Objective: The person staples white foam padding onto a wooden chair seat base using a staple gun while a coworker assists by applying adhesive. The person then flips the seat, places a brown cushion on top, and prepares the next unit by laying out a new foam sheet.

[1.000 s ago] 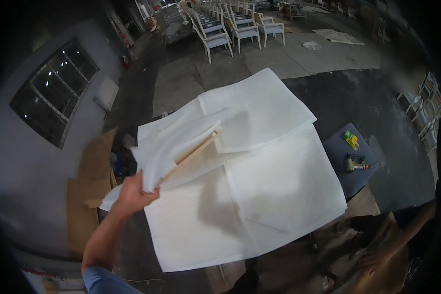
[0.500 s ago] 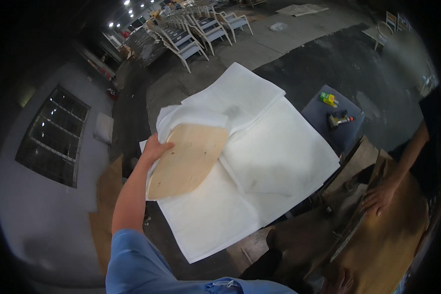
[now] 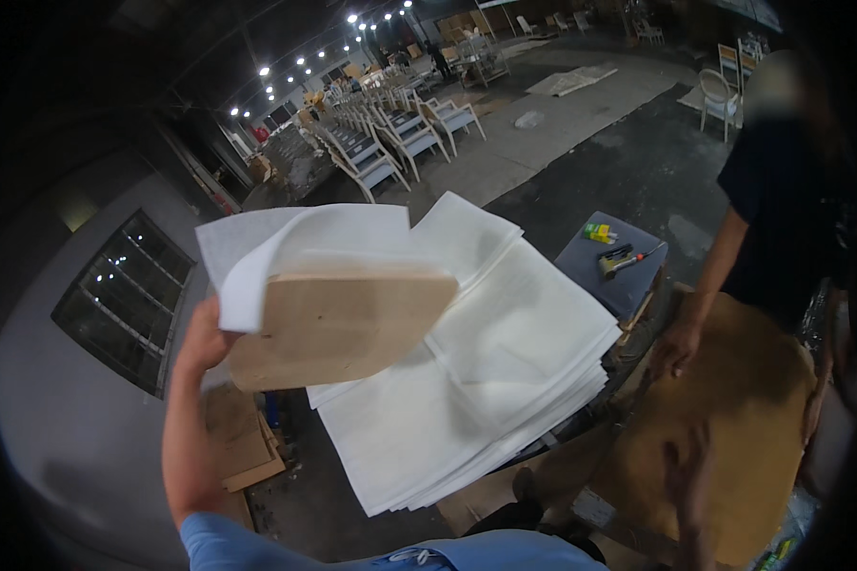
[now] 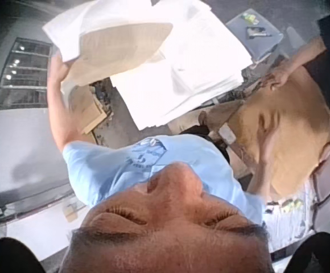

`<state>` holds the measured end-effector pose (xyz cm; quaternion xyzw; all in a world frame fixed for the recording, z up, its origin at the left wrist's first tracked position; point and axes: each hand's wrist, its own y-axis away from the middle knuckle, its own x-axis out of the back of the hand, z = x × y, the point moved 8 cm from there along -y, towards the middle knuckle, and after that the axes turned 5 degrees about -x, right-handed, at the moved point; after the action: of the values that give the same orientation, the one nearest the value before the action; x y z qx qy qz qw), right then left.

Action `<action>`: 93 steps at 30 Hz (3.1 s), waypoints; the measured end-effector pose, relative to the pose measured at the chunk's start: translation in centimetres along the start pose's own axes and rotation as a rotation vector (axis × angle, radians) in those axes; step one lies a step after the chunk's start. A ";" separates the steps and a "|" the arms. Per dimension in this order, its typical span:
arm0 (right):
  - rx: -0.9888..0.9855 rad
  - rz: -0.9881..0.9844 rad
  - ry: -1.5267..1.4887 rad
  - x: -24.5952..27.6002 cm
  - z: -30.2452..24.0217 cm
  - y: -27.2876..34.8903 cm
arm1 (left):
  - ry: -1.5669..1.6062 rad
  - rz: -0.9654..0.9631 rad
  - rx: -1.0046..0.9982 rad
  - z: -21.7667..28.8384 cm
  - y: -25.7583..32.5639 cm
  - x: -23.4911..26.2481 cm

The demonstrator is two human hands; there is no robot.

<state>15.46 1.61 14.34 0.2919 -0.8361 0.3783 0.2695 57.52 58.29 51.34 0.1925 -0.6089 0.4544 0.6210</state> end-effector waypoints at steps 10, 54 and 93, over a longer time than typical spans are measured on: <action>-0.088 -1.065 -0.738 -4.3 -16.9 -25.5 | 0.602 -0.298 -0.056 14.7 7.3 -1.8; -0.572 -0.023 -0.674 21.1 -23.2 -20.3 | 2.592 -0.164 0.421 12.1 2.7 -42.8; -1.150 -0.107 -1.033 27.3 24.2 13.0 | 1.856 -0.770 0.373 48.2 11.5 -49.2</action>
<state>-17.78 -18.21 12.69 0.2855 -0.9055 -0.3128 -0.0273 27.92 9.74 10.79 0.0406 0.2962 0.2814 0.9119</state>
